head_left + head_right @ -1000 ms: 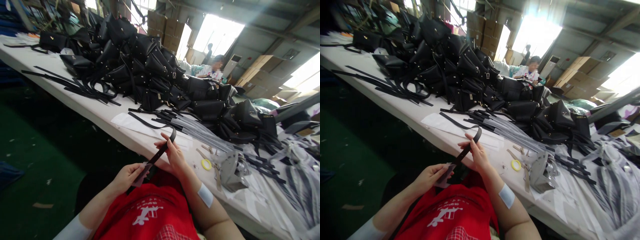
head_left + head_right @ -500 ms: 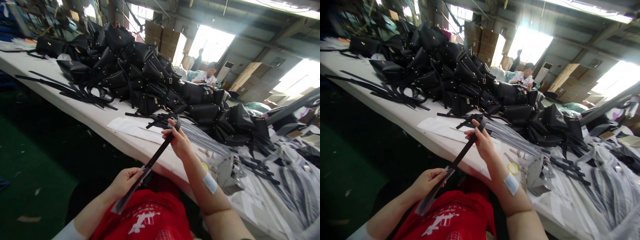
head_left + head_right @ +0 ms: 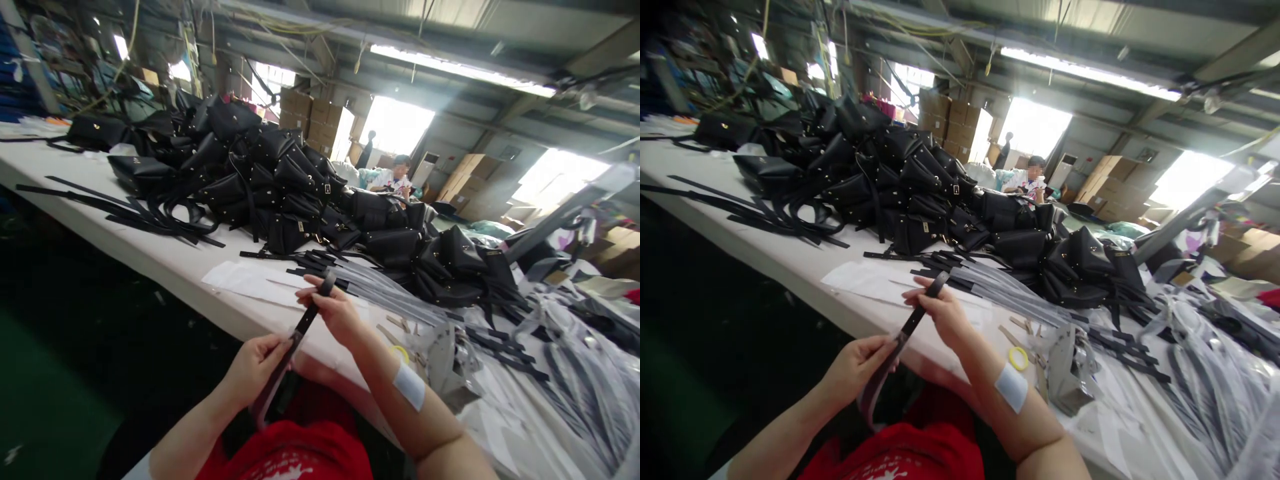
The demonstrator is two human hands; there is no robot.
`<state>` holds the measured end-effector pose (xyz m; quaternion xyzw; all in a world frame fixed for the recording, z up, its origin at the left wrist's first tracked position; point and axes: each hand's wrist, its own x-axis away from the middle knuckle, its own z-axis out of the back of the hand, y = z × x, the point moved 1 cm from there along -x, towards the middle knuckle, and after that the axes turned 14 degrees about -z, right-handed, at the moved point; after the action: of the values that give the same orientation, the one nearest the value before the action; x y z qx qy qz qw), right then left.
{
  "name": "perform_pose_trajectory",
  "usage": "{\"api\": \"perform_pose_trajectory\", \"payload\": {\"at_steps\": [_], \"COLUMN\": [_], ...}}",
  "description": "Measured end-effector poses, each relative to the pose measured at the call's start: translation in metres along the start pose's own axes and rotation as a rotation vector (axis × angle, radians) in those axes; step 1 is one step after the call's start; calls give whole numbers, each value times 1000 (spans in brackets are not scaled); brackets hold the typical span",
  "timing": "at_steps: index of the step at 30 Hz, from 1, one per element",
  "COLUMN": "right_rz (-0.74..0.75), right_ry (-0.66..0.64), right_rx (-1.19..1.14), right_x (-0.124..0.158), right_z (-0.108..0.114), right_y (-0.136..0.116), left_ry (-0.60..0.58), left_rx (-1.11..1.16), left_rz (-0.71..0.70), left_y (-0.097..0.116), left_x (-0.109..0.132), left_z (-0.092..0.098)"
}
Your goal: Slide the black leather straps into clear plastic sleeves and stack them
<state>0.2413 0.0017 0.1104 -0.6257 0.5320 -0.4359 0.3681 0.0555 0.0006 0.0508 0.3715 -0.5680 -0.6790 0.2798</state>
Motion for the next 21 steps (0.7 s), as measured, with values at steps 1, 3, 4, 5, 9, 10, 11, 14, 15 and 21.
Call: {"api": "perform_pose_trajectory", "payload": {"at_steps": [1, 3, 4, 5, 9, 10, 11, 14, 15, 21], "right_rz": [25, 55, 62, 68, 68, 59, 47, 40, 66, 242], "right_ry": [51, 123, 138, 139, 65, 33, -2, -46, -20, 130], "right_rx": [-64, -109, -97, -70, 98, 142, 182, 228, 198, 75], "right_x": [-3, -9, -10, -11, -9, -7, -4, -1, -1, -4], "right_z": [8, 23, 27, 30, 16, 9, 3, -9, -10, -4], "right_y": [-12, -32, -37, -40, -25, -21, -18, -24, -31, -70], "left_ry": [-47, -120, -136, -140, -67, -34, -2, 53, 48, -18], "left_rx": [0, 8, 11, 13, 25, 31, 36, 52, 48, 19], "left_rz": [38, 91, 99, 94, 6, -27, -59, -116, -121, -163], "left_y": [-8, -24, -29, -32, -8, 2, 14, 39, 43, 57], "left_x": [3, 9, 10, 9, -12, -20, -28, -46, -49, -55], "left_z": [-2, -5, -6, -6, -6, -5, -4, -1, 0, -3]}}
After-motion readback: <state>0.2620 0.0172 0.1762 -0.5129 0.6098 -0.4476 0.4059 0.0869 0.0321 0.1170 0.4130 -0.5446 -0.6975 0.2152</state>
